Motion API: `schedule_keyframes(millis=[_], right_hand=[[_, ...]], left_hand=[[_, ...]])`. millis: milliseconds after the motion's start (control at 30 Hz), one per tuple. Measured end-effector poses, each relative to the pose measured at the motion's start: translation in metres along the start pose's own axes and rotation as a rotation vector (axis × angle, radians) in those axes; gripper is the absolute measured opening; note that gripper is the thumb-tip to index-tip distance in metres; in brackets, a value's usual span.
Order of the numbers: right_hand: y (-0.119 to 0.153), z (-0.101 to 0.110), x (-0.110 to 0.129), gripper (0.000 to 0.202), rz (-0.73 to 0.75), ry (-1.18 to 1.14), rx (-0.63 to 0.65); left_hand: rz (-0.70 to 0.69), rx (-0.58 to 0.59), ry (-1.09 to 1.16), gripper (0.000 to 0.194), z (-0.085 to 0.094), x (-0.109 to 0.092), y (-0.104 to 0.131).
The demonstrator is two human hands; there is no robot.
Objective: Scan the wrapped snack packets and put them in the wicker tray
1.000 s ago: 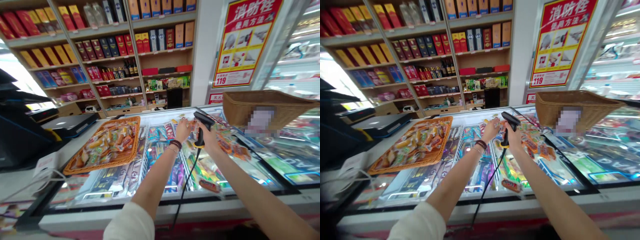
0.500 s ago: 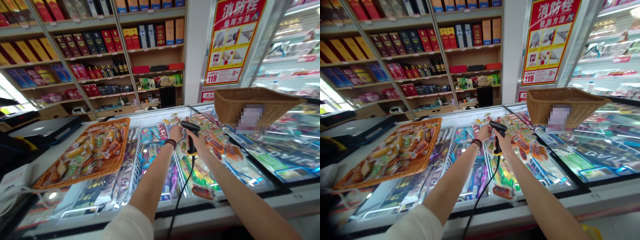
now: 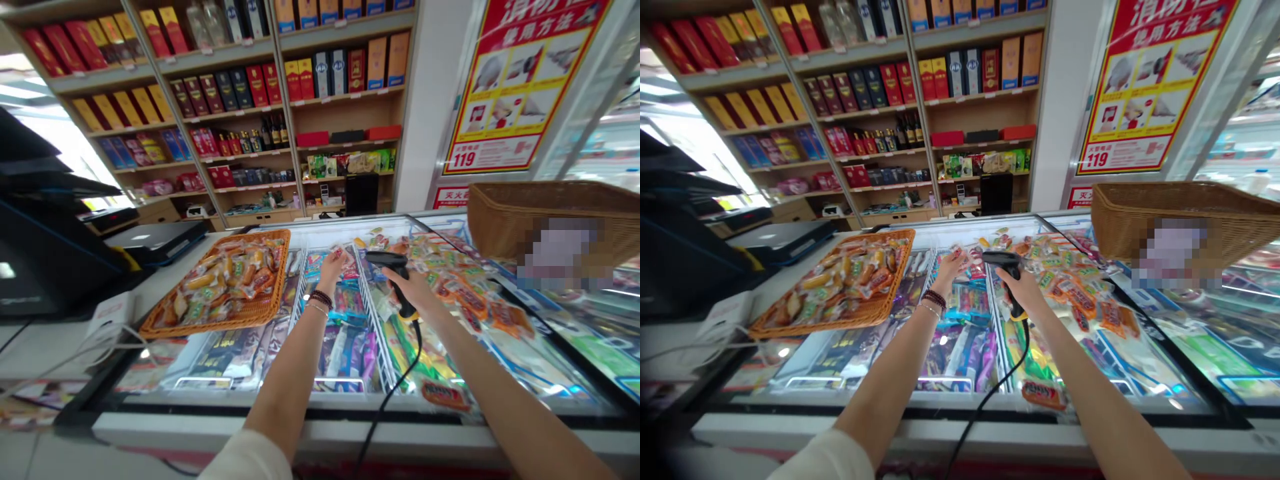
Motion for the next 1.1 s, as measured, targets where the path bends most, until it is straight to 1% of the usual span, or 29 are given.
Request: schedule_keyframes(millis=[33,100,200,267,333,533,633,833,1000,1100], right_hand=[[0.002,-0.002,0.005,0.037,0.036,0.044,0.006],[0.006,-0.007,0.015,0.038,0.116,0.143,0.02],[0.012,-0.012,0.024,0.037,0.204,0.328,0.033],[0.015,-0.015,0.027,0.036,0.241,0.428,0.037],[0.018,-0.016,0.03,0.035,0.272,0.479,0.041],[0.024,-0.017,0.04,0.04,0.305,0.439,-0.004],[0.026,-0.016,0.043,0.039,0.307,0.42,-0.044],[0.026,-0.015,0.041,0.038,0.293,0.408,-0.05],[0.024,-0.014,0.037,0.038,0.267,0.417,-0.047],[0.026,-0.014,0.039,0.039,0.28,0.422,-0.051]], left_hand=[[0.009,-0.019,0.003,0.034,0.007,-0.002,0.002],[0.011,-0.006,0.06,0.04,0.013,-0.006,0.006],[-0.002,0.043,0.184,0.047,0.015,-0.009,0.01],[-0.003,0.036,0.225,0.048,0.018,-0.009,0.009],[-0.006,0.033,0.25,0.049,0.019,-0.008,0.009],[-0.042,0.09,0.209,0.056,0.013,-0.01,0.013],[-0.038,0.096,0.178,0.059,0.01,-0.009,0.016],[-0.031,0.077,0.102,0.051,0.007,-0.007,0.019],[-0.025,0.084,0.106,0.052,0.006,-0.008,0.02],[-0.028,0.093,0.103,0.051,0.006,-0.009,0.021]])
Point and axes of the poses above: each hand's wrist, its own y-axis away from the middle knuckle, its own z-axis out of the back of the hand, x = y × z, the point moved 8 cm from there along -y, towards the middle knuckle, and after that the axes turned 11 degrees about y, right-handed, at the moved point
